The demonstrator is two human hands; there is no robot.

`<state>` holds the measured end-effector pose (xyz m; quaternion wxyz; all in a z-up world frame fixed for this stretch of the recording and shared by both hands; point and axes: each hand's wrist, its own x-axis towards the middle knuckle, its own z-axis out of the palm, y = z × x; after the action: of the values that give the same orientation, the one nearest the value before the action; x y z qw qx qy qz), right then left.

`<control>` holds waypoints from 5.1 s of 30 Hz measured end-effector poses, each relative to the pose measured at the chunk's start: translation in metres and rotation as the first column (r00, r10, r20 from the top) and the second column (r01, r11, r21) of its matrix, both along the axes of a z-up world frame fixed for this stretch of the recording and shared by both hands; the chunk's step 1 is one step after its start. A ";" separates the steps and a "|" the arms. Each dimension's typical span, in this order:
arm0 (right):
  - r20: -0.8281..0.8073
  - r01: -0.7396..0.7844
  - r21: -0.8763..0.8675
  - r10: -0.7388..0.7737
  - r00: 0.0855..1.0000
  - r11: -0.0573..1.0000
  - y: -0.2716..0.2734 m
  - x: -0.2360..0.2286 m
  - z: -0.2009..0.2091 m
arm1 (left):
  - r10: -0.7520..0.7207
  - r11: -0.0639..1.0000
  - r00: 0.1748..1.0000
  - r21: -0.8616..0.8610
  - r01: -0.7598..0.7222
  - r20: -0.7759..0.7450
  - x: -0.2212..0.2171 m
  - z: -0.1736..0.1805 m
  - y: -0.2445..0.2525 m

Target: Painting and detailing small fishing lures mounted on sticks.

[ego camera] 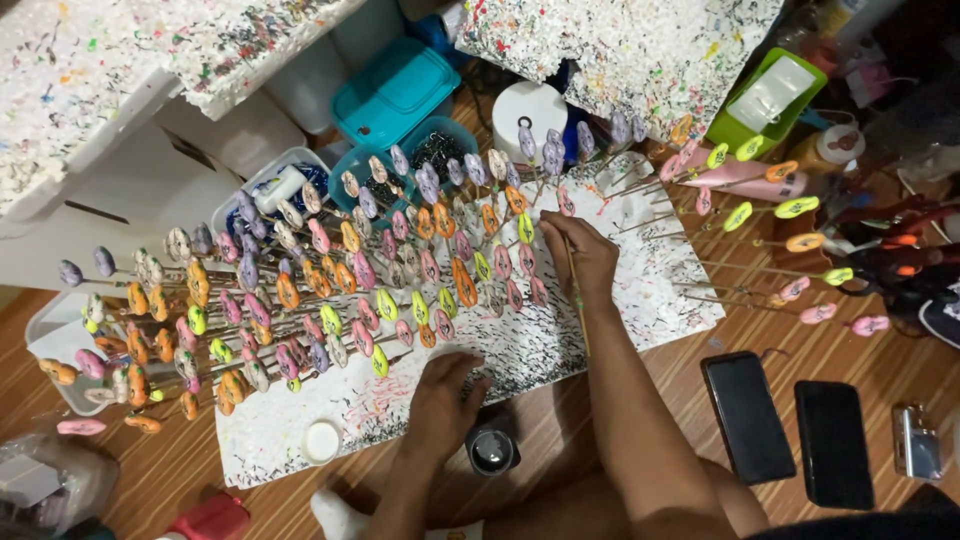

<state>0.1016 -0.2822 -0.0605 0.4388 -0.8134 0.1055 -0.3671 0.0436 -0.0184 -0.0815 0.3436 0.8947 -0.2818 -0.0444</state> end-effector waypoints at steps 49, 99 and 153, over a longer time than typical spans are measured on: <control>-0.123 0.020 0.565 0.060 0.991 0.825 0.001 0.021 -0.059 | -0.010 0.997 0.998 0.081 0.014 -0.055 -0.004 -0.001 0.002; -0.231 0.251 0.893 -0.100 0.968 0.374 -0.014 0.000 -0.056 | -0.035 0.999 0.999 -0.008 0.035 0.004 -0.004 -0.003 0.006; -0.227 0.572 0.299 -0.525 0.820 0.764 -0.073 -0.019 -0.118 | 0.000 0.987 0.988 0.161 0.025 -0.152 -0.001 0.004 0.006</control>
<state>0.0826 -0.3548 -0.1783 0.4433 -0.6760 0.4315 -0.4004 0.0424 -0.0123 -0.0775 0.2896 0.9120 -0.2561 -0.1371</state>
